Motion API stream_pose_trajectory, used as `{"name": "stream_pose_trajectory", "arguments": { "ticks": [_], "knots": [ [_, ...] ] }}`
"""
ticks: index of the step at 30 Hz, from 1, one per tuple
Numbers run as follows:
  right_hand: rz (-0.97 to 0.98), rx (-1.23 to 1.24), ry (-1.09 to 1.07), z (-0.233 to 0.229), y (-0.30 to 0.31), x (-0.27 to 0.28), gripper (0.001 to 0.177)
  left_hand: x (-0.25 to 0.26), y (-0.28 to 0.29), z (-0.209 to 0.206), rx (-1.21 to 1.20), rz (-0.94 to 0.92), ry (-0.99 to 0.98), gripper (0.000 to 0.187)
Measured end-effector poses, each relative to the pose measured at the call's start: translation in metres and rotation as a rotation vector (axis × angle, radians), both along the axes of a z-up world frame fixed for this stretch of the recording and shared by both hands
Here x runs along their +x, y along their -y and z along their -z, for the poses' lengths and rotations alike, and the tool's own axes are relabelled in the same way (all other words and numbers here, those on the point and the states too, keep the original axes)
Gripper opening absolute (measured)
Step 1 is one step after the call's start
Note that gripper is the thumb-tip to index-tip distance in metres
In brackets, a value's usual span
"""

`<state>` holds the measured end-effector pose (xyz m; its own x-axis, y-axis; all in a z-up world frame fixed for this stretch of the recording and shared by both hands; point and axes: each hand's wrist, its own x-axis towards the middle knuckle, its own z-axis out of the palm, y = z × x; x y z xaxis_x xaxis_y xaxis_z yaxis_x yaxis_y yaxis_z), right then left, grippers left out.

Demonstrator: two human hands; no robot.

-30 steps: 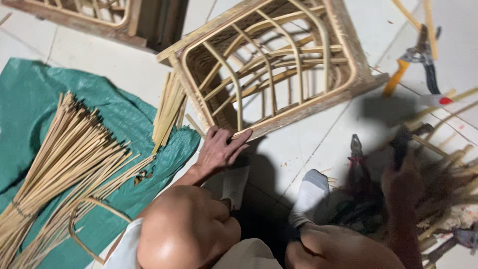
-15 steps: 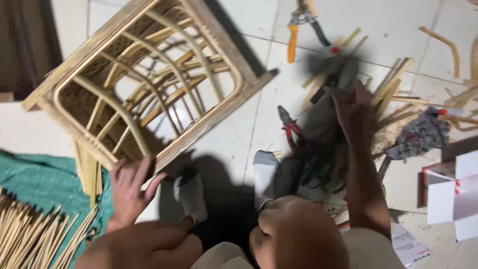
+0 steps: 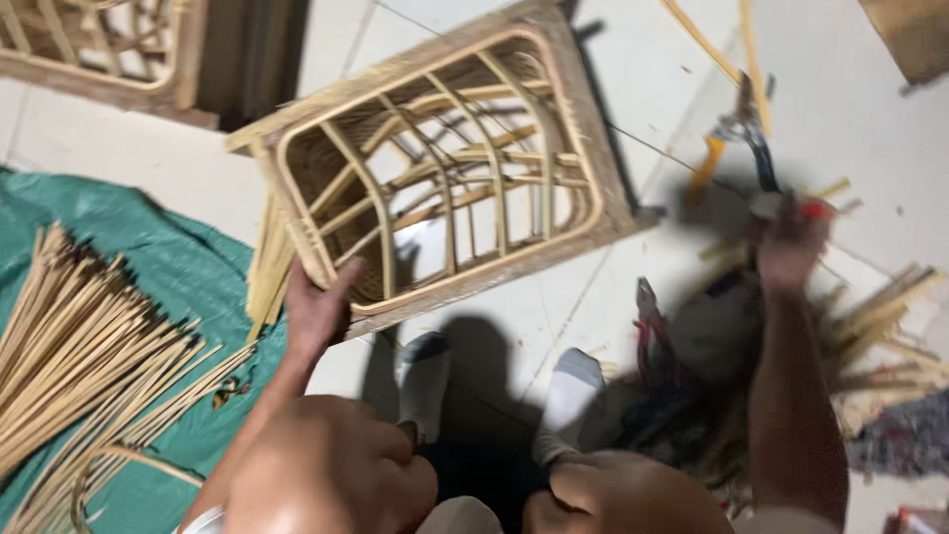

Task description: The person assembles a rectangular bamboo basket by inserting thin bamboo strips into a wooden frame, tapping them with a hammer, trimming excess with pliers, and applying glue to secure the joints.

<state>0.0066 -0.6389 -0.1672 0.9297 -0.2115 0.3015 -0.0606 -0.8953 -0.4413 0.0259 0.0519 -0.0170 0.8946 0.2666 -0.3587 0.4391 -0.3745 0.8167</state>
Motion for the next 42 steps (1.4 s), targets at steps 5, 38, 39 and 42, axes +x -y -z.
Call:
{"name": "stream_pose_trajectory", "arguments": {
  "ticks": [5, 38, 39, 42],
  "knots": [
    [0.111, 0.657, -0.104, -0.103, -0.032, 0.002, 0.026, 0.007, 0.002, -0.003, -0.105, 0.058, 0.141, 0.069],
    [-0.794, -0.182, -0.058, -0.236, -0.385, 0.161, 0.032, 0.108, 0.039, -0.02, 0.147, 0.141, 0.272, 0.076],
    [-0.795, -0.201, -0.027, -0.236, -0.386, 0.162, 0.032, 0.11, 0.039, -0.022, 0.143, 0.134, 0.272, 0.075],
    [-0.802, -0.221, -0.013, -0.236, -0.388, 0.166, 0.032, 0.111, 0.041, -0.027, 0.142, 0.123, 0.068, 0.077]
  ]
}}
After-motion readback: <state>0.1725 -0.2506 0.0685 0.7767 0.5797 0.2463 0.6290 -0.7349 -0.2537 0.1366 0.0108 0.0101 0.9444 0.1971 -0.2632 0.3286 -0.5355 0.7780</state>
